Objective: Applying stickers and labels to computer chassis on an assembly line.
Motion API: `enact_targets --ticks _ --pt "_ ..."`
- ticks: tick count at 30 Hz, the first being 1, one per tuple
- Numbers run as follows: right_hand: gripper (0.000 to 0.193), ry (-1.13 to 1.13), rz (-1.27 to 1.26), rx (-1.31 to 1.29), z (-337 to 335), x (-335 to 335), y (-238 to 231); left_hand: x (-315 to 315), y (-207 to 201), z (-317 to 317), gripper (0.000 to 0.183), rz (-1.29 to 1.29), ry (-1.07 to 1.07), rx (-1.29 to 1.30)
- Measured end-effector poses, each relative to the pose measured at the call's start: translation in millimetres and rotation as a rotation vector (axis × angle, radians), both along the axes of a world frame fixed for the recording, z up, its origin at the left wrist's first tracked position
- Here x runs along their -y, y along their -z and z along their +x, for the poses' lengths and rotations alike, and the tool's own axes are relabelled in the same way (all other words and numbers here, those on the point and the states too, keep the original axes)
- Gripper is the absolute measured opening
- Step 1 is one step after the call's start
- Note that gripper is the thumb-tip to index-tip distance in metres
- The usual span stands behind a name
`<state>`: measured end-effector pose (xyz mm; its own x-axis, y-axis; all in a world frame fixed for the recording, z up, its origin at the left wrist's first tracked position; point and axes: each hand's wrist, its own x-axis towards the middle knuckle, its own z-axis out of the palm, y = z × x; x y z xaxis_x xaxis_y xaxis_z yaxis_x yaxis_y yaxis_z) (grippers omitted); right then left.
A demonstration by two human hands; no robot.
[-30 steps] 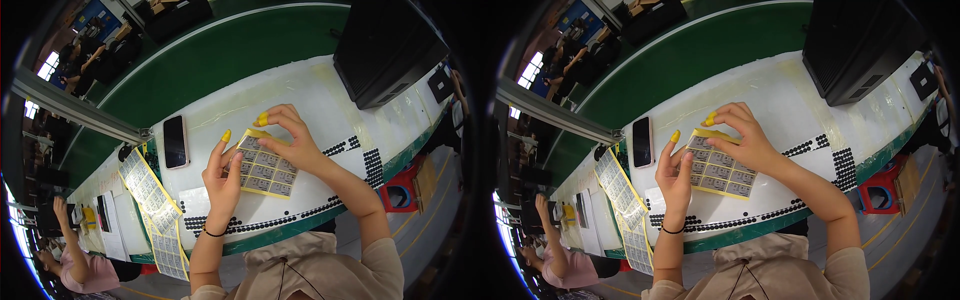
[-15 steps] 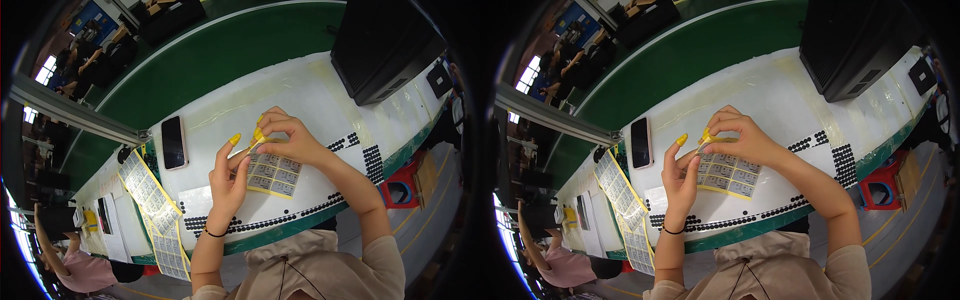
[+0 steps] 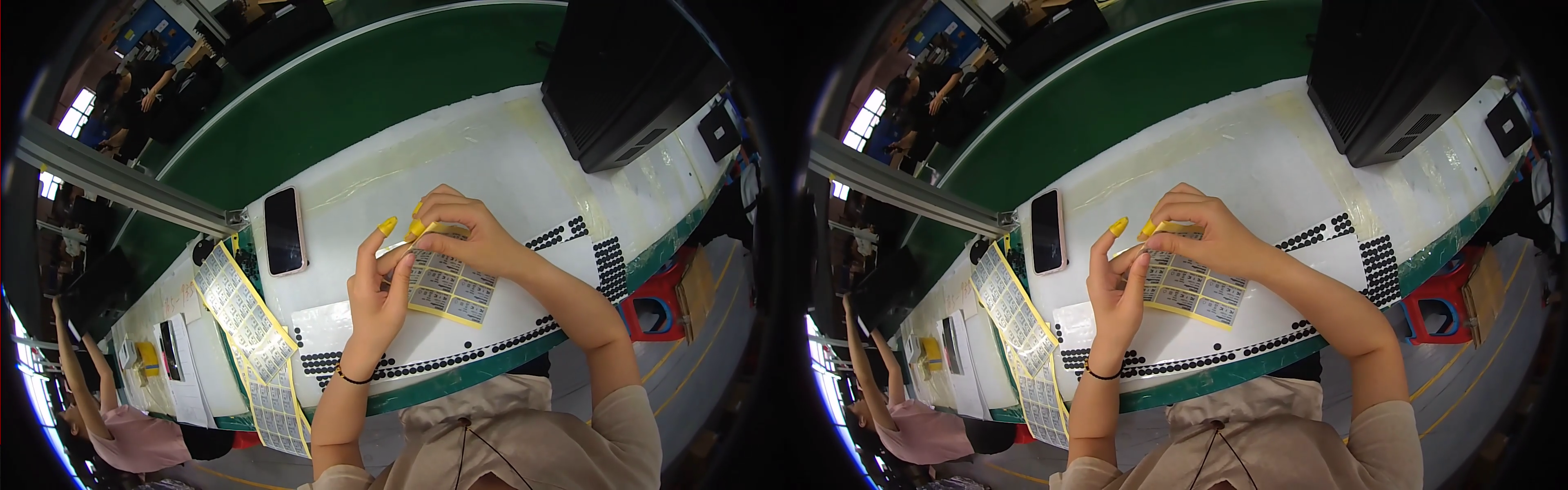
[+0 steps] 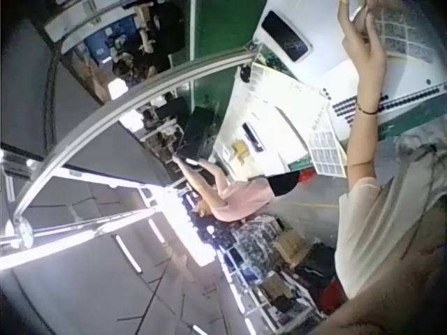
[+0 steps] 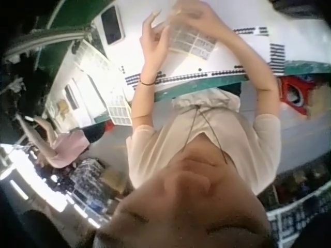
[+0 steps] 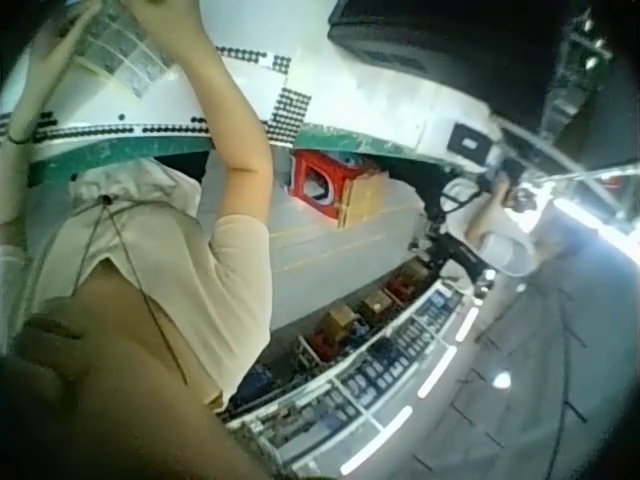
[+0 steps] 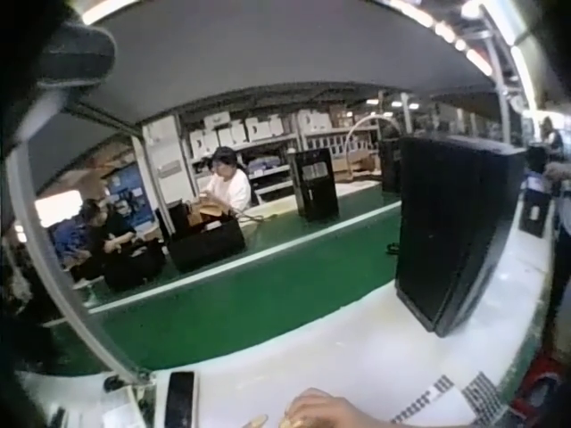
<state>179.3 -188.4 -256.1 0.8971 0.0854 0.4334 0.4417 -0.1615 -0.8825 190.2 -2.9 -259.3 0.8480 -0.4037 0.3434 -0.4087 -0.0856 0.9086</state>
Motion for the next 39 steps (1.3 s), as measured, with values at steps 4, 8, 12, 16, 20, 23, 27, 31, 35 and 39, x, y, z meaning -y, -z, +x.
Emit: enact_targets --ticks 4,8,12,16,20,23,27,31,35,39 --pt "0.006 0.021 0.090 -0.068 -3.8 -3.0 -5.4 1.0 -3.7 -2.5 0.040 0.056 0.009 -0.047" --pt "0.007 0.099 0.099 -0.022 -1.8 1.5 -4.1 2.0 1.7 6.3 0.041 0.081 -0.077 0.239" --pt "0.012 0.181 0.230 -0.078 0.1 5.4 -0.1 -1.0 -0.6 8.3 0.040 0.095 -0.119 0.247" --pt "0.016 0.193 0.244 -0.106 0.0 4.7 0.3 -1.3 -4.1 3.4 0.038 0.070 -0.113 0.119" --pt "0.017 0.209 0.244 -0.109 0.7 5.2 3.3 0.0 -3.9 2.2 0.034 0.052 -0.109 0.075" --pt "0.018 0.209 0.228 -0.111 0.6 3.7 1.7 -1.0 -4.6 1.0 0.030 0.029 -0.129 0.041" --pt "0.013 0.322 0.124 -0.040 -2.1 -1.4 -4.5 -2.0 -0.4 2.7 0.027 -0.014 -0.130 0.023" --pt "0.014 0.534 -0.491 0.479 -5.6 0.3 -11.5 -1.5 4.5 4.5 0.027 0.019 -0.135 0.067" --pt "0.015 0.419 -0.613 0.566 -8.4 -7.3 -6.9 -2.1 8.7 4.0 0.028 0.087 -0.133 0.198" --pt "0.013 0.351 -0.643 0.536 -7.4 -6.4 -4.7 1.6 10.0 4.5 0.026 0.112 -0.162 0.257"
